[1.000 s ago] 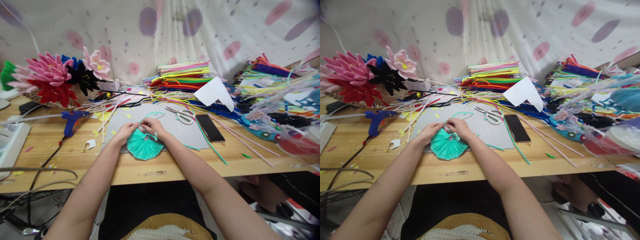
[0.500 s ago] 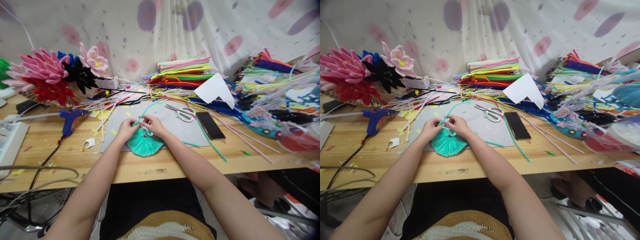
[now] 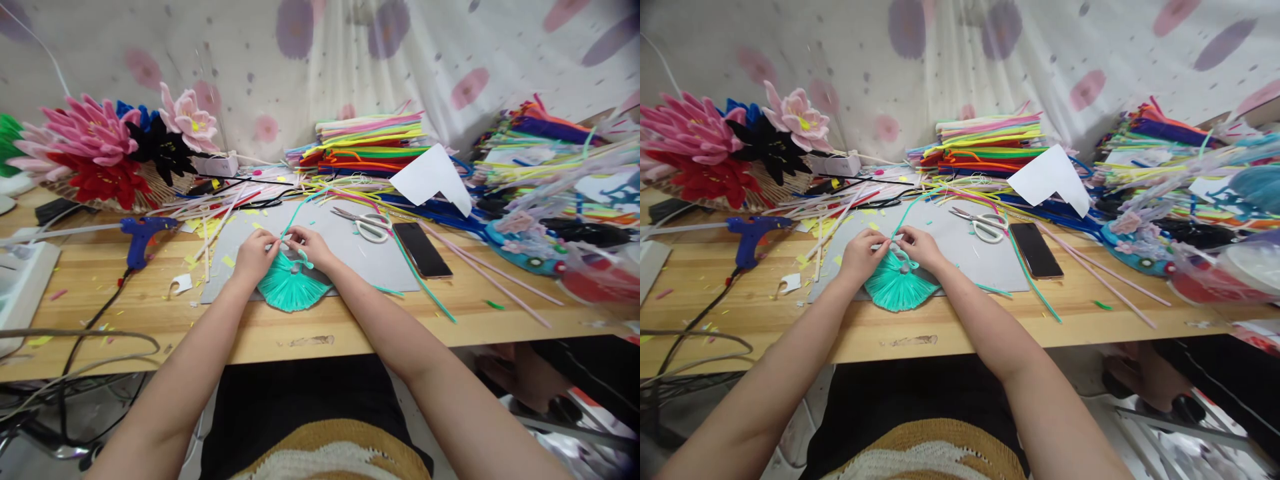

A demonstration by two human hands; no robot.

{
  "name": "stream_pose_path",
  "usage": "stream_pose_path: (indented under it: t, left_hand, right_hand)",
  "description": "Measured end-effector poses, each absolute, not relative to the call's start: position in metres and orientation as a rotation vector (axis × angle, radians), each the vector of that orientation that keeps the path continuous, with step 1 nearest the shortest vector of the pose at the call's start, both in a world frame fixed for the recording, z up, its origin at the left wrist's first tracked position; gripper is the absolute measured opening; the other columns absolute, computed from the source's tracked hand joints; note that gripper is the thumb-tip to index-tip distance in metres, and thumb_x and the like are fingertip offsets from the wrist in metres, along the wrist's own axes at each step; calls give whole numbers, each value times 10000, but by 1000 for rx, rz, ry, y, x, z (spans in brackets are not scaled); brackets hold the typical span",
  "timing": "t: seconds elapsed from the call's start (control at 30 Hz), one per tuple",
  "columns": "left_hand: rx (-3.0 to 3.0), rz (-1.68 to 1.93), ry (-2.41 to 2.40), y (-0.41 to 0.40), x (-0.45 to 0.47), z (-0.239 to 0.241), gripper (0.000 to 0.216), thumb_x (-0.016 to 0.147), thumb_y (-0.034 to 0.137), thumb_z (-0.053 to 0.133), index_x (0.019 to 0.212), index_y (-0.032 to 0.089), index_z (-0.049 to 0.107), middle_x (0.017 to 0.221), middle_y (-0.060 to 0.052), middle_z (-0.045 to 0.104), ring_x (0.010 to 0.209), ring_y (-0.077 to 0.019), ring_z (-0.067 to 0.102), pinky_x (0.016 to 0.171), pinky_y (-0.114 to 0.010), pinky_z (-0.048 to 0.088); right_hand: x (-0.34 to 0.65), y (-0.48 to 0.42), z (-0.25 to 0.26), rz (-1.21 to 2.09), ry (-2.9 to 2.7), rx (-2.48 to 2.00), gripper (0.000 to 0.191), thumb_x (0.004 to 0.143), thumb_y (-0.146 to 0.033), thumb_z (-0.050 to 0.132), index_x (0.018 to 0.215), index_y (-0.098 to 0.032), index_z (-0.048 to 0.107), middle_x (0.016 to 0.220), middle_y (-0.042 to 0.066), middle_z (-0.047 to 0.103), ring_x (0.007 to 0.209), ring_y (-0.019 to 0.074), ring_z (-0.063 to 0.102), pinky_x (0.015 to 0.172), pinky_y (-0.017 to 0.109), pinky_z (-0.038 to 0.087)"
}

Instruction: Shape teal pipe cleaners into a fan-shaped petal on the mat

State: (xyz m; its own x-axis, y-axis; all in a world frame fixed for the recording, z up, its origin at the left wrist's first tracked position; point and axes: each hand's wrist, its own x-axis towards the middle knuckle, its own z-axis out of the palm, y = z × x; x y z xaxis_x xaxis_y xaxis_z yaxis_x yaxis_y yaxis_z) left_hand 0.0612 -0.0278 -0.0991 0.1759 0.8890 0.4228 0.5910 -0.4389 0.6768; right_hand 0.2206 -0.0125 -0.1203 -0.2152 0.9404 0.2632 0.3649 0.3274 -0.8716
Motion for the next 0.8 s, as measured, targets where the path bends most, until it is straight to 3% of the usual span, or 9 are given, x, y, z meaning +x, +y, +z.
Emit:
stream_pose_path:
  t: [0.27, 0.43, 0.63, 0.8]
  left_hand:
    - [1184, 1144, 1372, -22, 63, -105, 172, 500, 280, 713, 581, 146, 641, 530, 0, 602, 550, -132, 519, 558, -243, 374]
    - [896, 1062, 1299, -25, 65, -98, 257, 366, 242, 769, 532, 139, 602, 456, 12, 571, 477, -113, 497, 523, -237, 369]
    - [971, 1103, 1170, -24, 66, -101, 291, 440, 332, 759, 616, 131, 645, 560, -8, 621, 563, -127, 543, 593, -246, 401]
    - [966, 1177, 1161, -21, 68, -106, 288, 437, 318, 759, 622, 138, 632, 565, 8, 606, 573, -117, 529, 600, -240, 392]
  right_hand:
    - [218, -14, -124, 1007, -1769, -1053, 270, 712, -268, 600, 960, -169, 565, 628, -52, 551, 581, 78, 503, 603, 201, 390]
    - [215, -11, -127, 1191, -1702, -931, 317, 669, -288, 632, 950, -179, 533, 583, -69, 528, 540, 77, 490, 558, 201, 382]
    - [213, -9, -120, 1301, -1498, -893, 280, 658, -406, 632, 740, -176, 495, 599, -48, 546, 496, 63, 451, 490, 195, 358]
    - [211, -13, -116, 1351, -1454, -900, 320, 627, -421, 662, 731, -173, 489, 610, -50, 543, 508, 58, 450, 488, 192, 361]
